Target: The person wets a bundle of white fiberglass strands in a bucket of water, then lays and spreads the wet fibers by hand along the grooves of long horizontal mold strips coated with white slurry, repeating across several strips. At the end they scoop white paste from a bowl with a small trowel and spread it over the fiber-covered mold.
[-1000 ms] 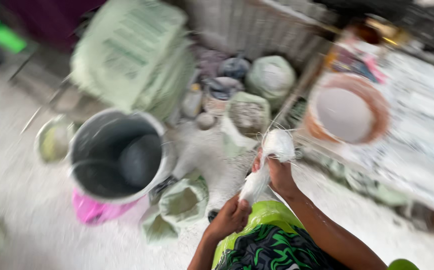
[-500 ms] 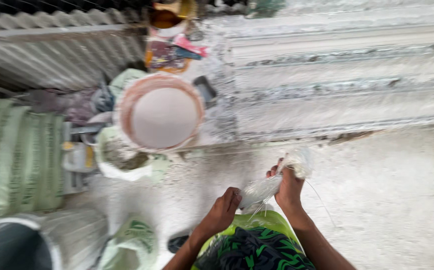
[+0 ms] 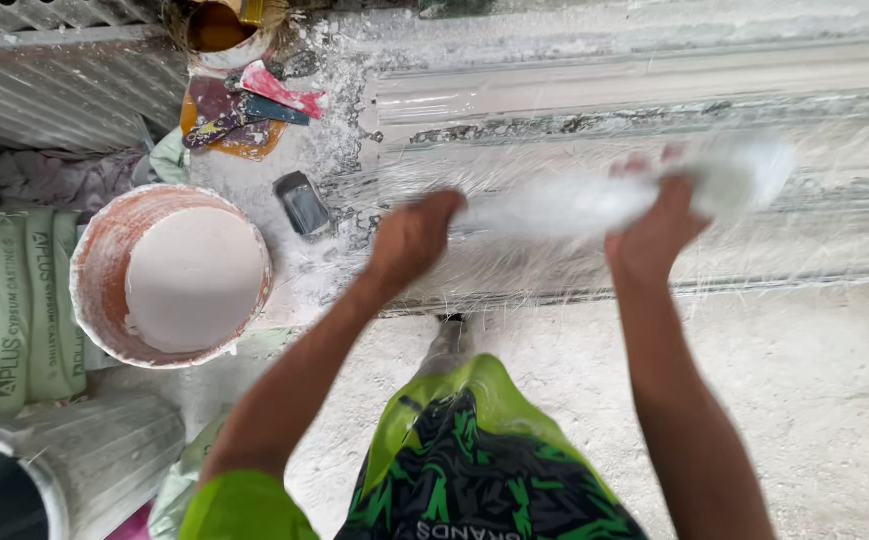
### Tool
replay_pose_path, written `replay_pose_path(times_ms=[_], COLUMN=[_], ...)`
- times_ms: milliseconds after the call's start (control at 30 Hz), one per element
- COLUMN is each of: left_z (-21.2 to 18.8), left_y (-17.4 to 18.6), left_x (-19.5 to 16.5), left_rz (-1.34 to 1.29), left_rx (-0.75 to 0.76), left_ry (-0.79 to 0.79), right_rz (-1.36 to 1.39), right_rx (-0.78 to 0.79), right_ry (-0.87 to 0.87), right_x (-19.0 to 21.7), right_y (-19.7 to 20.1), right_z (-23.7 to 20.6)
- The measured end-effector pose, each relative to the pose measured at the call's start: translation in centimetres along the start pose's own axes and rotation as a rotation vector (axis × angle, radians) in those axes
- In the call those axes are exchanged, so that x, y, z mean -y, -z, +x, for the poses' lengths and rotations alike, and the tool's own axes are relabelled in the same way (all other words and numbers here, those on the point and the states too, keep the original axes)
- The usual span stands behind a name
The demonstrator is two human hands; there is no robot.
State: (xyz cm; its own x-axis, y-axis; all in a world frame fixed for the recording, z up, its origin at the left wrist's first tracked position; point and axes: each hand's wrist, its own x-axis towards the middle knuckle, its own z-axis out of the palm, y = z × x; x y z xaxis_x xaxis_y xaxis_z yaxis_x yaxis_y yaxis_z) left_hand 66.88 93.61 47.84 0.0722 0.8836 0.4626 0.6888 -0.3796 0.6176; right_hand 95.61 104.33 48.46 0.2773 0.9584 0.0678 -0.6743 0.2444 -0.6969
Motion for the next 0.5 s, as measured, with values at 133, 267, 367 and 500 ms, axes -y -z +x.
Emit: replay_pose_path(times_ms=[133,267,367,500], left_z=[8.1,13.0,14.5,14.2], left_y=[2.8,3.4,2.5,1.2], left_x=[6.2,13.6,19.0,23.7], left_rz=[0.132,0.299,0.501,0.796], left_rx=[-0.156,-0.065,0.071,0.316], left_ry=[-0.104,0.013,0.048,0.277], right_rz=[-0.041,0.0,0.091,-0.197], right_rx=[0.101,0.127,0.013,0.027], right_ry=[0.225,0.277,0.149,0.152], right_x=[-0.3,3.4,5.4,5.0], right_y=[-3.5,-2.6,-0.1,2.2], right_z=[13.6,24.5,27.5,27.7])
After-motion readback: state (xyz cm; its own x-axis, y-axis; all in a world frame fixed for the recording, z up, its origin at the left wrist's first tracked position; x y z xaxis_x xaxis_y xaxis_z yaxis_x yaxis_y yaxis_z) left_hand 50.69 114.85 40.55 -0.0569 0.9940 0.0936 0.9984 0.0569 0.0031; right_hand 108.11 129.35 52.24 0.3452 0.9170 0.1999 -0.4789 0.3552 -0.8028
